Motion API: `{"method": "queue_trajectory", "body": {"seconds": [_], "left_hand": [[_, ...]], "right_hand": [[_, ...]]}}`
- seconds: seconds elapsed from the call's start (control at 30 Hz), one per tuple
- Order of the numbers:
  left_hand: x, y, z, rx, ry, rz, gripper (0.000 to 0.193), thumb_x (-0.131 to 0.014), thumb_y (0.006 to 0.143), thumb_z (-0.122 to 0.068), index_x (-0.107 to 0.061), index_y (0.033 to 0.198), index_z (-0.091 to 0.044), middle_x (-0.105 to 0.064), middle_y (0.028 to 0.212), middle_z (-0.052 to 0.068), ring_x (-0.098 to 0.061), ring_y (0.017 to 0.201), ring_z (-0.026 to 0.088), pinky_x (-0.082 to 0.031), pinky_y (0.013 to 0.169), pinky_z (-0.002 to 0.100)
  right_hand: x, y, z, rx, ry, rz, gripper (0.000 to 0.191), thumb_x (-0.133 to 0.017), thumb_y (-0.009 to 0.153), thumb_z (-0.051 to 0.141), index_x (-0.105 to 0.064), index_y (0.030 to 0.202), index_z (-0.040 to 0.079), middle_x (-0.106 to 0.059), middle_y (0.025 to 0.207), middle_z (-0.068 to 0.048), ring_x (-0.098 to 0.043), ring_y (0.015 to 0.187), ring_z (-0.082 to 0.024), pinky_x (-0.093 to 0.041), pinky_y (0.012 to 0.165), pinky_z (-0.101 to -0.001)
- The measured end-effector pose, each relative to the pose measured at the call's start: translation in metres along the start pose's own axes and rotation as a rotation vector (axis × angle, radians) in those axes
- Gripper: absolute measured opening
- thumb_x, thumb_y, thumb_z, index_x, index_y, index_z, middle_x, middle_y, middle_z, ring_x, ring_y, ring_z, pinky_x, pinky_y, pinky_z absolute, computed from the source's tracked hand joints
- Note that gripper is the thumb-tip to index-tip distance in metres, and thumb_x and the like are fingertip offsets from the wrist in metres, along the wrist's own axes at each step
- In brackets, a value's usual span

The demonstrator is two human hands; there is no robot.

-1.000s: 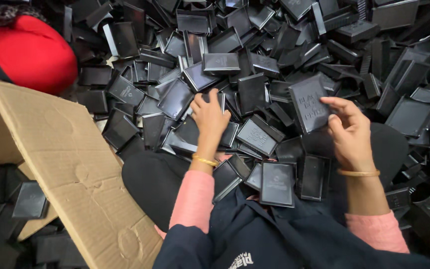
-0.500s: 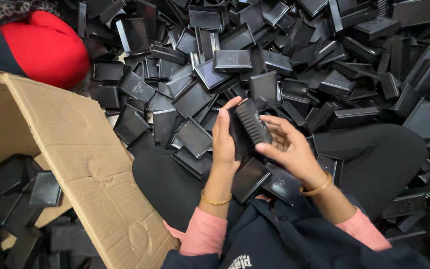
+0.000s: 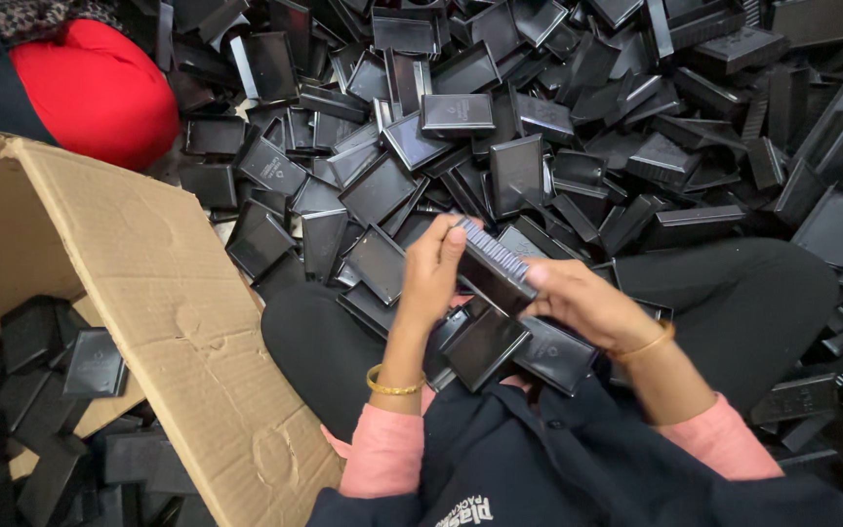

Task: The person sits on the floor surrounded by a large pile of black plastic components. They repeatedly pick up individual parts, inspect them by turning them over, and place them into a cardboard box to their left.

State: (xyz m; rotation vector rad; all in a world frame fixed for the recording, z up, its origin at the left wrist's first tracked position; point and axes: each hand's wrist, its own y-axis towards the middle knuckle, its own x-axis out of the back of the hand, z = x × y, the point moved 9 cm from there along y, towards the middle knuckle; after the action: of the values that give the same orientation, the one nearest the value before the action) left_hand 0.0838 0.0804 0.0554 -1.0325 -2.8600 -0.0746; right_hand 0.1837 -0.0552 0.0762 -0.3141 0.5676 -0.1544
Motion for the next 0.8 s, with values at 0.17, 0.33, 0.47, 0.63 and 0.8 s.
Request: {"method": "queue_trajectory", "body": {"seconds": [0.17, 0.33, 0.47, 0.63, 0.8], "left_hand": [[0.031, -0.008, -0.012, -0.104, 0.19, -0.244, 0.056, -0.059, 0.103, -0.051, -0.052, 0.078, -0.001, -0.042, 0.061, 0.008, -0.038, 0.059, 0.014, -0.039, 0.054, 0.035], [0.046, -0.006, 0.0, 0.008, 0.208, -0.309, 0.054, -0.063, 0.102, -0.043, -0.051, 0.073, 0.0, -0.039, 0.059, 0.007, -0.036, 0.061, 0.012, -0.037, 0.053, 0.035], [0.141, -0.02, -0.028, -0.041, -0.009, -0.606, 0.041, -0.063, 0.11, -0.037, -0.062, 0.084, -0.005, -0.057, 0.08, -0.002, -0.051, 0.075, 0.008, -0.044, 0.066, 0.029], [0.21, -0.044, -0.105, -0.652, -1.39, 0.01, 0.041, -0.051, 0.105, -0.046, -0.07, 0.121, -0.013, -0.075, 0.086, 0.009, -0.073, 0.075, 0.017, -0.054, 0.094, 0.035], [0.128, 0.037, -0.012, -0.203, 0.061, -0.151, 0.023, -0.066, 0.108, -0.02, -0.071, 0.122, -0.003, -0.075, 0.116, 0.02, -0.073, 0.104, 0.031, -0.058, 0.096, 0.038]], "right_hand": [[0.007, -0.007, 0.009, -0.002, -0.627, -0.22, 0.04, -0.071, 0.093, 0.028, -0.073, 0.117, -0.004, -0.075, 0.096, -0.007, -0.064, 0.082, -0.008, -0.054, 0.074, -0.0268], [-0.007, -0.002, 0.016, 0.002, -0.888, -0.291, 0.037, -0.07, 0.095, 0.029, -0.075, 0.118, -0.001, -0.075, 0.086, -0.011, -0.06, 0.076, -0.009, -0.052, 0.067, -0.03], [-0.022, 0.003, 0.023, 0.126, -0.432, -0.014, 0.05, -0.058, 0.101, 0.029, -0.05, 0.145, 0.008, -0.076, 0.117, -0.008, -0.071, 0.104, -0.009, -0.055, 0.093, -0.0267], [0.012, -0.004, 0.03, 0.188, -1.379, -0.282, 0.045, -0.069, 0.093, 0.027, -0.062, 0.133, 0.008, -0.071, 0.119, -0.013, -0.067, 0.11, -0.028, -0.053, 0.094, -0.0391], [0.041, 0.009, 0.002, -0.01, -1.809, -0.421, 0.061, -0.075, 0.081, 0.033, -0.058, 0.137, 0.016, -0.055, 0.133, -0.015, -0.051, 0.126, -0.036, -0.048, 0.096, -0.0483]]}}
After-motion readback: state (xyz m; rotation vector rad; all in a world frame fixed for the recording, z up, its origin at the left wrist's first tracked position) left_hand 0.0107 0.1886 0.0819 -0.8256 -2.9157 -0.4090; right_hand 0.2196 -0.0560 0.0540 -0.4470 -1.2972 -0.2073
